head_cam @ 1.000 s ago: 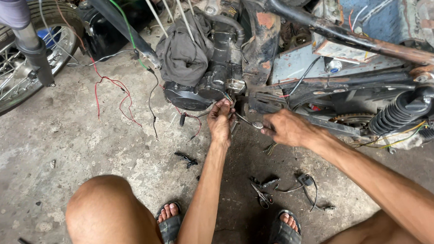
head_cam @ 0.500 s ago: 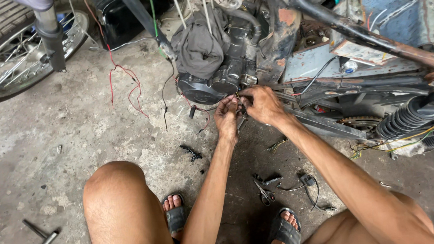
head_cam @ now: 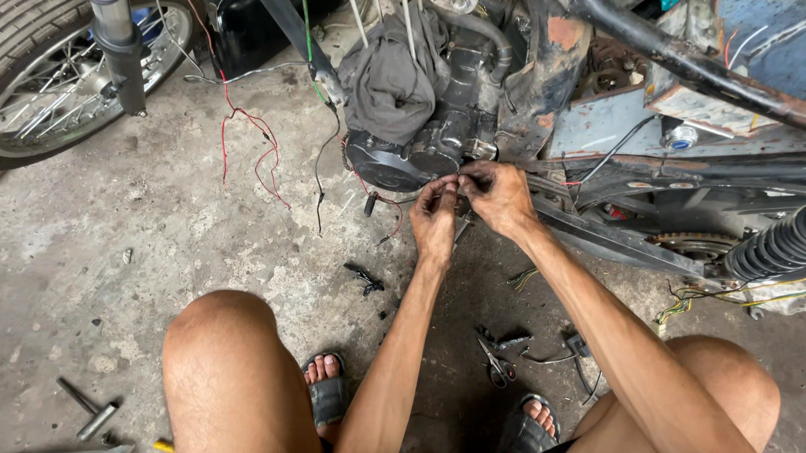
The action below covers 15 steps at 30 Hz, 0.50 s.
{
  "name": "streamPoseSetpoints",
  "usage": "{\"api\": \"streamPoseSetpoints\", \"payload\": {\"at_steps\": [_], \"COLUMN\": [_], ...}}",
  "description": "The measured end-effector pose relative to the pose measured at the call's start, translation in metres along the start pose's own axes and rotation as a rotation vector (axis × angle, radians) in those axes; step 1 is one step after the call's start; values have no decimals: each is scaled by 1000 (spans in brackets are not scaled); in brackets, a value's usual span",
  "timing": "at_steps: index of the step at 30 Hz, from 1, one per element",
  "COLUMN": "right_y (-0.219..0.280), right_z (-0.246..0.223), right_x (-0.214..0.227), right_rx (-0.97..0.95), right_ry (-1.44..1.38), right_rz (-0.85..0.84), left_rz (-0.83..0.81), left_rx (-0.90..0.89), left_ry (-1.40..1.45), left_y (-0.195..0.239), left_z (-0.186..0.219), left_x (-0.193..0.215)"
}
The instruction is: The person sits on the floor and works on the motorcycle's wiring near the engine. They use pliers to strip and twist wires together, then wrap the connections with electrical tape.
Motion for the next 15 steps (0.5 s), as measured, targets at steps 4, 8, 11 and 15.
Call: {"api": "streamPoseSetpoints", "payload": {"at_steps": [4, 8, 11, 15], "right_y": [5, 9, 11, 11], "right_z": [-4, -17, -19, -20], "right_x": [7, 19, 24, 22], "right_rx": [52, 134, 209, 287], "right_ry": [-26, -42, -45, -45], "right_rz": [55, 81, 78, 76], "left_rz": [20, 19, 21, 39], "left_rx": [44, 72, 86, 98], "left_ry": [38, 51, 64, 90], "left_y": [2, -3, -4, -3], "left_z": [-1, -12, -17, -14], "left_x": [-5, -11, -16, -18]}}
Point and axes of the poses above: each hand's wrist, its own y-axis away from the middle knuckle, its own x-axis out of the back of the hand, z = x × y, the point moved 5 cm from there along -y, towards the middle knuckle, and after that the axes turned 3 degrees about x, right-handed, at the moved point
